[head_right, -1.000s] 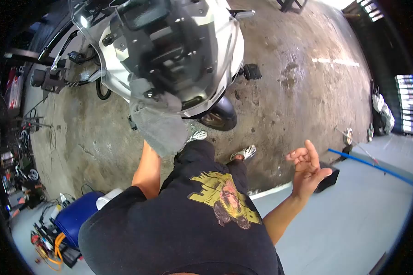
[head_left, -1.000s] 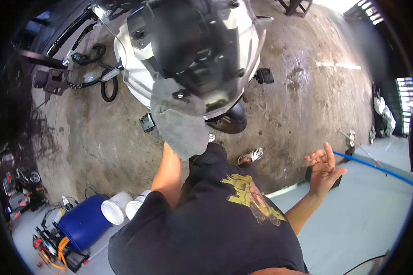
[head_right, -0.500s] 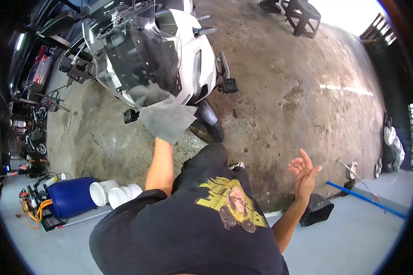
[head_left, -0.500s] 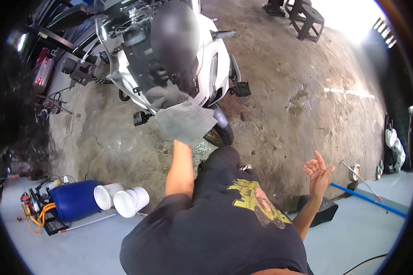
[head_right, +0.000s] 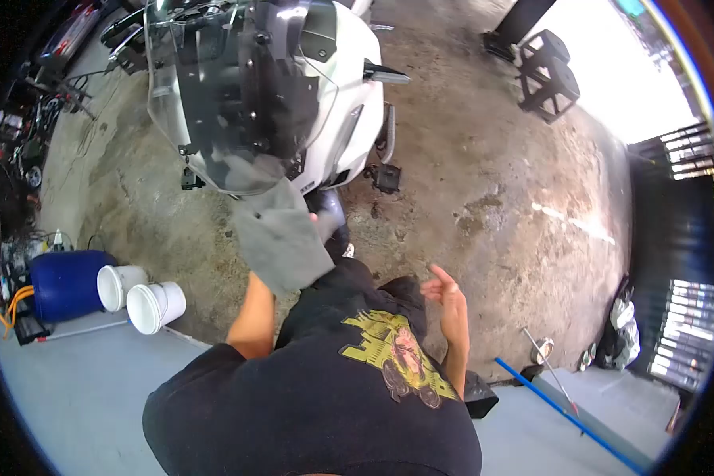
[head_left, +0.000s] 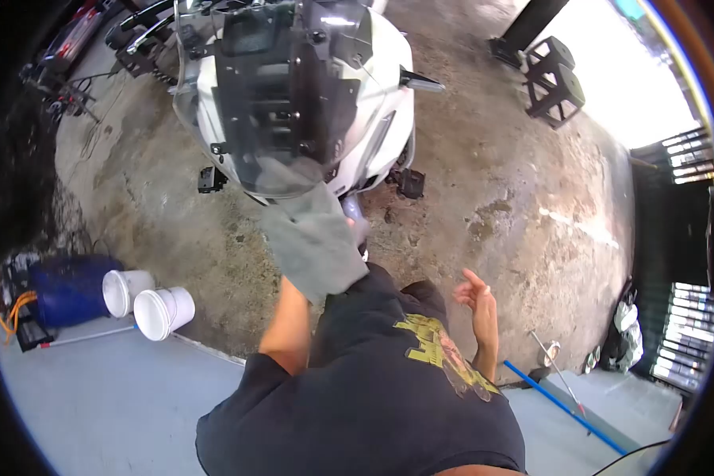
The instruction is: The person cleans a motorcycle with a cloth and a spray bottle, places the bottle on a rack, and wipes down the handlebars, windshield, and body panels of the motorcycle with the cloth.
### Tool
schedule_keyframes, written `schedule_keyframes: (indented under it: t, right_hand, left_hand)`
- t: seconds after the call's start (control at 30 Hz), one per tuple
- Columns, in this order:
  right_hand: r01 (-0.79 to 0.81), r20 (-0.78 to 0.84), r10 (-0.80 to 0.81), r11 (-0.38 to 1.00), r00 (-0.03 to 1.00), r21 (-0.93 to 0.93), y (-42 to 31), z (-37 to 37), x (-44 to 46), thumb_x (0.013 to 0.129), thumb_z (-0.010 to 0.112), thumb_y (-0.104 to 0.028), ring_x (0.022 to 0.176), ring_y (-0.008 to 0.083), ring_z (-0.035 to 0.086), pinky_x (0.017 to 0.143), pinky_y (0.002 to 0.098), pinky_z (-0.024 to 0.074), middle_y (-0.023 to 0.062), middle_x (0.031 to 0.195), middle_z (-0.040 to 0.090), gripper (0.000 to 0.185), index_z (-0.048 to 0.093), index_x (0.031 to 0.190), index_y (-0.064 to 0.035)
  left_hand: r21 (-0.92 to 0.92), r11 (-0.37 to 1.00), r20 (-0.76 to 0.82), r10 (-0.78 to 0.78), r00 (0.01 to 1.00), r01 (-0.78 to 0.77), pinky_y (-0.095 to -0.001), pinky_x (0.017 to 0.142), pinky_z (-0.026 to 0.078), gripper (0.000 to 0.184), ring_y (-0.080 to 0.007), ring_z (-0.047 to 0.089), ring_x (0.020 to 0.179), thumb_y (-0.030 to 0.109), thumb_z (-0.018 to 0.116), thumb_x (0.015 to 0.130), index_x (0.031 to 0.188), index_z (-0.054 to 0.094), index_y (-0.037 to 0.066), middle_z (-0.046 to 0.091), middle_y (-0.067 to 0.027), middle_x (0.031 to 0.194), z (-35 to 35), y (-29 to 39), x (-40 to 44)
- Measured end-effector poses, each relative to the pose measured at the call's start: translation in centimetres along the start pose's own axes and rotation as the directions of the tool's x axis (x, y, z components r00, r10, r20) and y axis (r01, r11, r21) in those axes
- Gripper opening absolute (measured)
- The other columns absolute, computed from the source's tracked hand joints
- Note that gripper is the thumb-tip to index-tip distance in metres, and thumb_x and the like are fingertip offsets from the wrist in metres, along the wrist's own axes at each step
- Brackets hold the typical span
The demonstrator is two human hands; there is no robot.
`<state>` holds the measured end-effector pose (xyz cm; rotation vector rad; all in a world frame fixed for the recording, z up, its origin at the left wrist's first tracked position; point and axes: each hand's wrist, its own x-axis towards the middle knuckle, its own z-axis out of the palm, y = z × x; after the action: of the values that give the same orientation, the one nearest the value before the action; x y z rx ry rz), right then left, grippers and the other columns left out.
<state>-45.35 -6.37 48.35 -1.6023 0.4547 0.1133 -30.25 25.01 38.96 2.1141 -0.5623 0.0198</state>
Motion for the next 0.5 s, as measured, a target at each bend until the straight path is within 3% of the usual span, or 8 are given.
schedule_keyframes:
  t: [0.1,0.17,0.2,0.27,0.3,0.37,0.43,0.5]
  right_hand:
    - [0.174,0.258,-0.159,0.984,0.953,-0.035,-3.3,2.1,5.4,0.094,0.024,-0.052,0.096,0.0229,0.054,0.086,0.0344,0.0438,0.0114,0.107,0.054,0.067,0.037,0.131,0.0008]
    - [0.054,0.433,-0.219,0.931,0.874,0.362,-6.4,4.2,8.3,0.092,0.021,-0.056,0.108,0.0255,0.051,0.092,0.0377,0.0414,0.0141,0.121,0.049,0.070,0.031,0.135,-0.0011]
    - [0.035,0.484,-0.215,0.935,0.848,0.354,-6.7,4.6,10.0,0.092,0.021,-0.056,0.108,0.0255,0.051,0.092,0.0377,0.0414,0.0141,0.121,0.049,0.070,0.031,0.135,-0.0011]
    - [-0.290,0.243,0.181,0.774,0.953,0.562,-6.7,5.4,12.9,0.095,0.019,-0.048,0.118,0.0257,0.044,0.099,0.0399,0.0363,0.0140,0.131,0.043,0.062,0.025,0.138,-0.0035]
    - [-0.319,0.301,0.174,0.771,0.938,0.550,-7.8,5.7,14.4,0.095,0.019,-0.048,0.118,0.0257,0.044,0.099,0.0399,0.0363,0.0140,0.131,0.043,0.062,0.025,0.138,-0.0035]
    - [-0.128,0.280,-0.122,0.673,0.952,0.729,-11.8,5.1,18.5,0.095,0.021,-0.046,0.118,0.0273,0.044,0.100,0.0418,0.0355,0.0128,0.129,0.045,0.059,0.031,0.135,-0.0041]
    - [-0.234,0.513,-0.303,0.631,0.803,0.740,-16.2,5.2,23.4,0.096,0.027,-0.037,0.117,0.0249,0.046,0.100,0.0389,0.0364,0.0117,0.130,0.044,0.050,0.036,0.132,-0.0028]
    - [-0.086,0.542,-0.280,0.828,0.793,0.554,-20.6,7.4,26.8,0.096,0.031,-0.034,0.113,0.0231,0.049,0.097,0.0375,0.0396,0.0118,0.126,0.048,0.046,0.040,0.129,-0.0014]
  left_hand:
    - [0.230,0.970,0.138,0.046,0.989,-0.078,-0.0295,0.089,0.043,0.030,-0.0199,0.055,0.100,0.014,0.045,0.090,0.118,0.049,0.003,0.055,-0.0077,0.116,-1.6,8.2,3.1]
    - [0.277,0.910,-0.030,0.330,0.943,-0.309,-0.0327,0.077,0.043,0.020,-0.0203,0.054,0.079,0.022,0.053,0.086,0.101,0.060,0.011,0.059,-0.0042,0.085,-2.6,13.6,7.7]
    - [0.307,0.914,-0.061,0.296,0.953,-0.265,-0.0327,0.077,0.043,0.020,-0.0203,0.054,0.079,0.022,0.053,0.086,0.101,0.060,0.011,0.059,-0.0042,0.085,-0.8,14.5,8.7]
    - [0.299,0.949,0.008,0.101,0.995,-0.098,-0.0496,0.094,0.026,0.050,-0.0326,0.035,0.112,0.033,0.058,0.080,0.123,0.043,0.011,0.043,-0.0141,0.118,3.0,16.4,10.7]
    - [0.304,0.952,0.041,0.010,0.999,-0.022,-0.0580,0.102,0.018,0.068,-0.0387,0.026,0.129,0.039,0.060,0.077,0.134,0.035,0.011,0.035,-0.0190,0.135,3.5,16.7,11.5]
    - [0.254,0.962,-0.090,-0.075,0.993,0.096,-0.0628,0.102,0.006,0.080,-0.0420,0.009,0.134,0.039,0.066,0.072,0.138,0.029,0.012,0.018,-0.0171,0.145,1.8,18.6,13.7]
    - [0.156,0.980,-0.253,-0.083,0.964,0.125,-0.0546,0.105,0.014,0.068,-0.0361,0.025,0.131,0.030,0.064,0.075,0.133,0.037,0.009,0.032,-0.0189,0.138,-0.5,20.0,13.6]
    - [0.014,0.987,-0.387,-0.141,0.911,0.159,-0.0441,0.104,0.025,0.055,-0.0320,0.040,0.123,0.022,0.064,0.076,0.125,0.046,0.006,0.043,-0.0166,0.130,-0.6,18.3,12.0]
